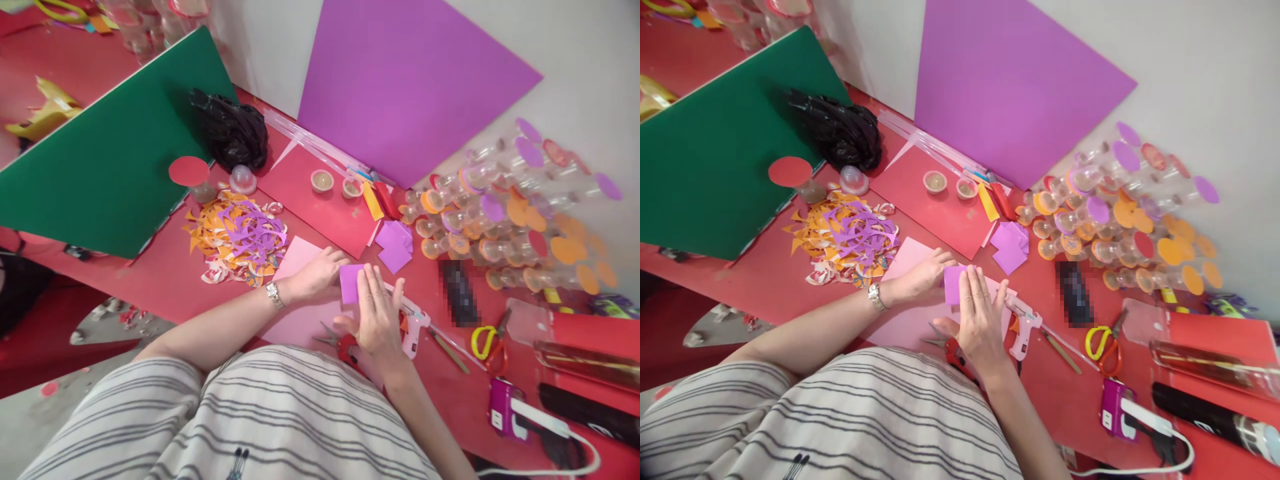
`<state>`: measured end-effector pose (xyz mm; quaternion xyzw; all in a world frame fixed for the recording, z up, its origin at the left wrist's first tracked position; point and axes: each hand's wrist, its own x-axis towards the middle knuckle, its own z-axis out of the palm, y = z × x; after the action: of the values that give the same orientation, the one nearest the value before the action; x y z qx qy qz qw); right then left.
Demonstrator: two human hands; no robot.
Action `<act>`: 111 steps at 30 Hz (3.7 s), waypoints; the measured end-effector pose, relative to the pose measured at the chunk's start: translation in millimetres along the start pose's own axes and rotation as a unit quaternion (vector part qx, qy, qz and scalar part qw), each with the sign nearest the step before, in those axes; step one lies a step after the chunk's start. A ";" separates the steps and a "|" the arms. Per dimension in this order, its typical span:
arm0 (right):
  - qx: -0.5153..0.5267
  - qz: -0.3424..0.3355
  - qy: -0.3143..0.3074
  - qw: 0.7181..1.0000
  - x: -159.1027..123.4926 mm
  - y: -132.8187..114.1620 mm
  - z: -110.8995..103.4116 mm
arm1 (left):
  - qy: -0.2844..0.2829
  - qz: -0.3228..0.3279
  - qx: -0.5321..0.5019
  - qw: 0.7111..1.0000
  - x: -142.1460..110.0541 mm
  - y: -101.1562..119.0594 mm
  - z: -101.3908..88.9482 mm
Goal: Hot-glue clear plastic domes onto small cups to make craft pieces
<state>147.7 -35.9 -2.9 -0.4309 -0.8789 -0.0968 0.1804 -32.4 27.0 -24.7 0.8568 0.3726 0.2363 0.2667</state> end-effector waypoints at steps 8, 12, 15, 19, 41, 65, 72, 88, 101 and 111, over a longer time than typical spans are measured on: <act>-0.002 -0.008 -0.033 0.999 -2.5 -2.6 10.3 | 0.003 0.010 -0.020 1.000 -0.9 -6.8 3.8; 0.009 -0.004 -0.026 1.000 -3.5 -2.3 12.3 | -0.002 0.021 -0.069 0.997 -1.5 -10.3 3.3; 0.017 -0.001 -0.025 1.000 -4.4 -2.4 15.2 | -0.005 0.015 -0.112 0.994 -2.1 -13.0 5.9; 0.016 0.000 -0.024 1.000 -5.2 -1.9 17.8 | 0.006 0.004 -0.153 0.988 -1.9 -14.8 10.3; -0.020 -0.010 -0.009 1.000 0.4 0.1 14.1 | 0.030 -0.054 -0.115 0.991 -2.2 -4.7 8.0; 0.012 0.017 -0.004 1.000 -3.0 1.1 8.6 | 0.018 -0.018 -0.009 1.000 -0.5 -0.3 13.8; -0.002 -0.004 -0.025 1.000 -2.9 -3.0 14.4 | 0.007 -0.028 -0.025 0.999 -1.1 -4.7 4.4; 0.023 0.000 0.015 1.000 14.1 -5.0 -7.7 | 0.121 -0.035 -0.089 0.988 -9.5 -1.5 -28.4; -0.022 -0.021 -0.017 0.999 40.0 -24.4 -10.5 | 0.136 -0.015 -0.107 0.985 -8.6 2.6 -26.2; -0.016 -0.001 -0.018 1.000 41.2 -21.5 -11.4 | 0.128 -0.015 -0.118 0.985 -10.2 2.0 -28.0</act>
<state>110.1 -23.0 23.7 -0.4345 -0.8807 -0.1034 0.1578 -54.5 25.8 -4.6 0.7763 0.3861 0.3825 0.3193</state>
